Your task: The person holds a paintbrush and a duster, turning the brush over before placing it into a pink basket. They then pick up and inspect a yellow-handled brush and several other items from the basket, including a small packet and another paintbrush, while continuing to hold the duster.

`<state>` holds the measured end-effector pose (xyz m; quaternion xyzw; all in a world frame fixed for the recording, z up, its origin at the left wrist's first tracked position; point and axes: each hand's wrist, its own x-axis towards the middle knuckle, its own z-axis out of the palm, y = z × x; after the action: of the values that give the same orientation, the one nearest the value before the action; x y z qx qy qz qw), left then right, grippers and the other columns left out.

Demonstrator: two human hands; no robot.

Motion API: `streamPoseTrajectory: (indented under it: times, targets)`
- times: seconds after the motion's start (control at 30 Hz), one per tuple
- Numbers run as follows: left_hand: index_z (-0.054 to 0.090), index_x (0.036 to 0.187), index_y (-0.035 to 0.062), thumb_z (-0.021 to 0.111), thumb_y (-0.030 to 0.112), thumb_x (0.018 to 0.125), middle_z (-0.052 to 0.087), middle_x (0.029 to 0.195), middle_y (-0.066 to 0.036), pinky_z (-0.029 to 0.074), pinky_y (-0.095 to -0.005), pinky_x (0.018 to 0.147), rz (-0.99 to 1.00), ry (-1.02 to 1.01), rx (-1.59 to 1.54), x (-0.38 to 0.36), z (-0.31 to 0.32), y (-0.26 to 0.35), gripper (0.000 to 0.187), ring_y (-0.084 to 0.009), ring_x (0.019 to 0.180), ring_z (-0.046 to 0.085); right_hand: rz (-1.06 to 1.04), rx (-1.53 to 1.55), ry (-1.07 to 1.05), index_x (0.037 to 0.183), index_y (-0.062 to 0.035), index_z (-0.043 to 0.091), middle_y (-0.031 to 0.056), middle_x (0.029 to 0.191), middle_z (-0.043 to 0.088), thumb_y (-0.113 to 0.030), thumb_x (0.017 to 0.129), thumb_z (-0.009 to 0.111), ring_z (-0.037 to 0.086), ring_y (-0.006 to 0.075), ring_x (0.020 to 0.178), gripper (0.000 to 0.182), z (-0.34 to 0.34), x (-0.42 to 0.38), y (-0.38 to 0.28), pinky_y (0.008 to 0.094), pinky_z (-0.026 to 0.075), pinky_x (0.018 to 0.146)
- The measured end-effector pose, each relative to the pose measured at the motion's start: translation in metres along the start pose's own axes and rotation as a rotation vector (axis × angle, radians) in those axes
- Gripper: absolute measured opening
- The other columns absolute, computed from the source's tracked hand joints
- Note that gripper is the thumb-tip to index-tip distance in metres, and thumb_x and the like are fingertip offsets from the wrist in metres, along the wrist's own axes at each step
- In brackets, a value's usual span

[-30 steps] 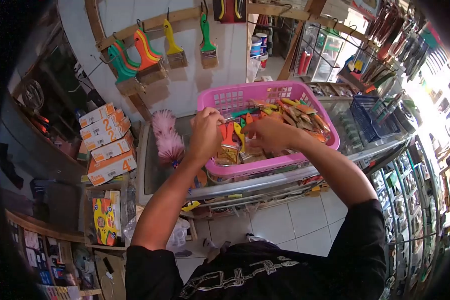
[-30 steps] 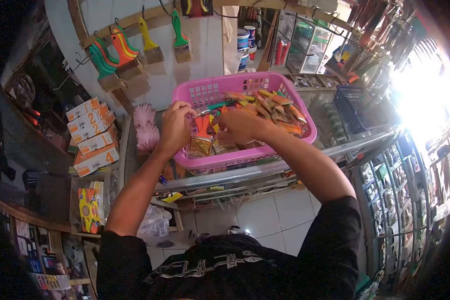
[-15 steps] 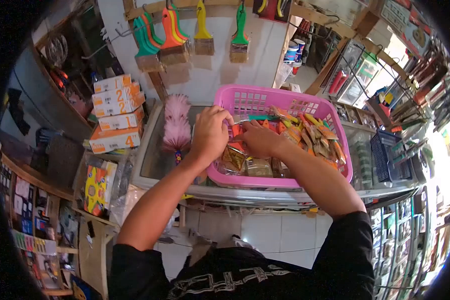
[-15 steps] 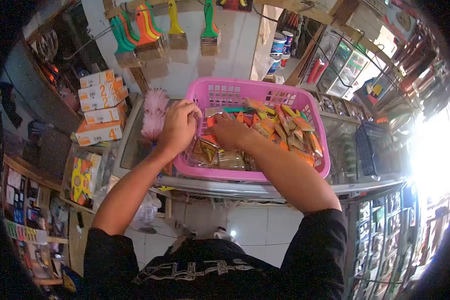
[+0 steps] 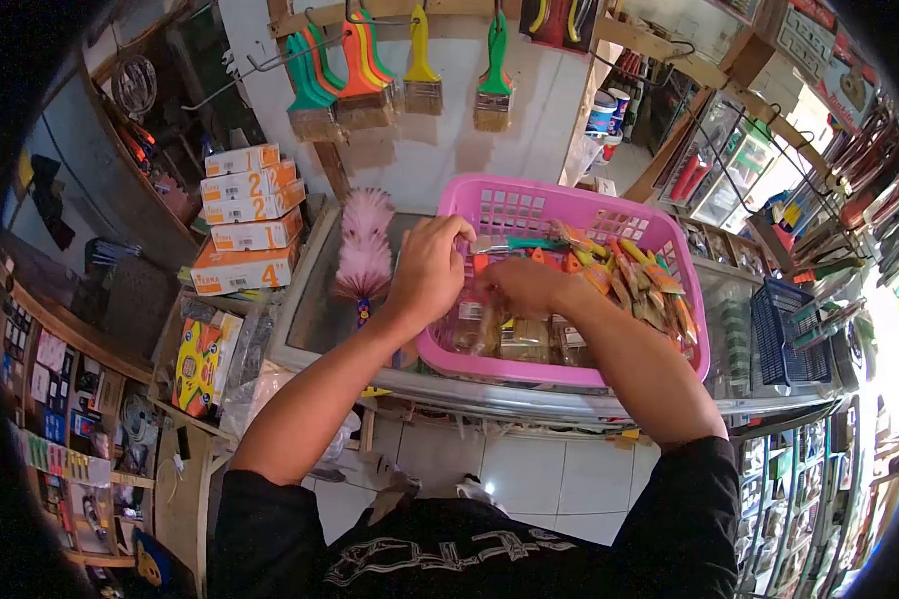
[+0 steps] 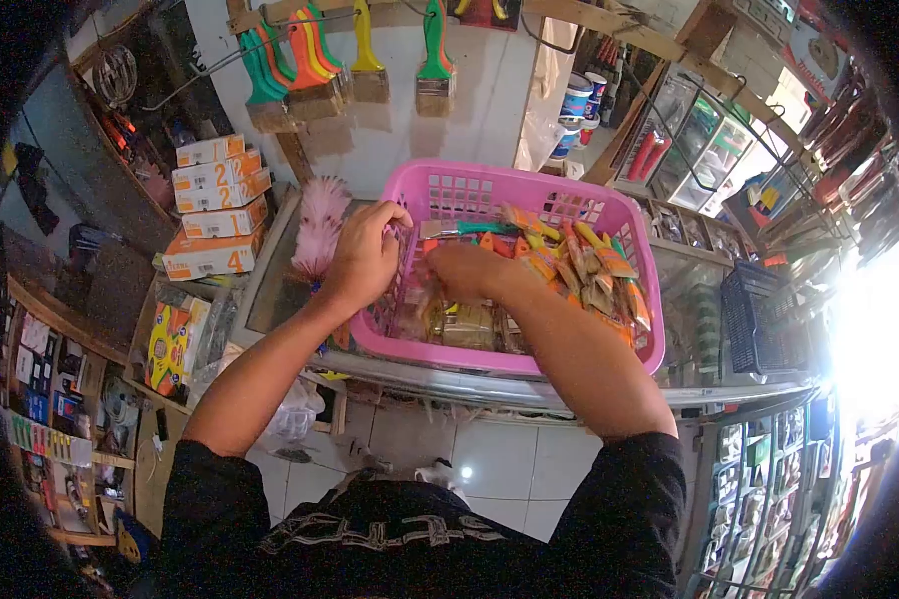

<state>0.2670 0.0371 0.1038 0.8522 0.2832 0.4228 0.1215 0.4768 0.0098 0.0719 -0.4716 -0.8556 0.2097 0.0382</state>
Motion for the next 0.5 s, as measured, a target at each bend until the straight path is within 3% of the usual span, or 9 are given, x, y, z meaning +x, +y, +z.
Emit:
streamPoseTrajectory:
  times: [0.03, 0.13, 0.2, 0.27, 0.37, 0.47, 0.5]
  targets:
    - [0.062, 0.101, 0.0078, 0.057, -0.005, 0.084, 0.067, 0.096, -0.010, 0.043, -0.0483, 0.087, 0.011, -0.008, -0.005, 0.000, 0.000, 0.001, 0.022, -0.0351, 0.100, 0.062, -0.079, 0.021, -0.001, 0.108, -0.0102, 0.075, 0.0177, 0.099, 0.072, -0.004, 0.072, 0.077, 0.070, 0.0400, 0.093, 0.037, 0.000, 0.000, 0.004, 0.0466, 0.056, 0.083]
    - [0.062, 0.103, 0.0078, 0.055, 0.003, 0.094, 0.069, 0.094, -0.010, 0.043, -0.0494, 0.086, 0.024, -0.038, 0.011, -0.001, -0.001, 0.003, 0.012, -0.0354, 0.097, 0.064, -0.020, -0.042, 0.029, 0.093, -0.0025, 0.072, 0.0162, 0.099, 0.071, -0.003, 0.074, 0.075, 0.068, 0.0376, 0.097, 0.018, -0.026, -0.016, -0.005, 0.0476, 0.052, 0.083]
    - [0.062, 0.107, 0.0077, 0.050, 0.012, 0.102, 0.070, 0.096, -0.010, 0.043, -0.0508, 0.086, -0.043, -0.100, -0.052, 0.001, -0.007, 0.007, 0.013, -0.0357, 0.097, 0.064, -0.029, -0.057, 0.236, 0.097, -0.0029, 0.073, 0.0169, 0.097, 0.071, -0.001, 0.075, 0.075, 0.068, 0.0380, 0.094, 0.022, -0.042, -0.033, -0.015, 0.0467, 0.053, 0.083]
    - [0.061, 0.114, 0.0075, 0.043, 0.022, 0.109, 0.071, 0.098, -0.011, 0.044, -0.0526, 0.086, -0.176, -0.200, -0.196, 0.006, -0.018, 0.017, 0.023, -0.0362, 0.099, 0.065, -0.031, -0.046, 0.402, 0.101, -0.0032, 0.073, 0.0173, 0.095, 0.072, 0.000, 0.076, 0.075, 0.068, 0.0381, 0.092, 0.025, -0.049, -0.045, -0.012, 0.0454, 0.053, 0.082]
    - [0.055, 0.133, 0.0016, 0.033, 0.045, 0.112, 0.067, 0.104, -0.015, 0.046, -0.0447, 0.094, -0.161, -0.163, -0.291, 0.002, -0.019, 0.016, 0.053, -0.0319, 0.103, 0.063, -0.002, 0.012, 0.494, 0.107, -0.0030, 0.073, 0.0172, 0.094, 0.072, 0.000, 0.080, 0.074, 0.069, 0.0362, 0.089, 0.028, -0.061, -0.053, -0.011, 0.0430, 0.053, 0.081]
    - [0.045, 0.143, -0.0004, 0.036, 0.059, 0.108, 0.064, 0.116, -0.018, 0.044, -0.0420, 0.100, 0.086, -0.238, -0.412, 0.002, -0.015, 0.007, 0.070, -0.0285, 0.112, 0.061, 0.053, 0.113, 0.467, 0.111, -0.0018, 0.072, 0.0166, 0.093, 0.072, -0.002, 0.084, 0.074, 0.069, 0.0311, 0.086, 0.027, -0.070, -0.058, -0.029, 0.0408, 0.053, 0.080]
    - [0.045, 0.143, -0.0004, 0.039, 0.063, 0.105, 0.064, 0.116, -0.020, 0.044, -0.0428, 0.100, 0.105, -0.222, -0.452, 0.001, -0.016, 0.009, 0.074, -0.0315, 0.112, 0.061, 0.056, 0.154, 0.483, 0.111, -0.0013, 0.071, 0.0167, 0.093, 0.072, -0.002, 0.085, 0.074, 0.068, 0.0292, 0.085, 0.026, -0.073, -0.059, -0.030, 0.0400, 0.053, 0.079]
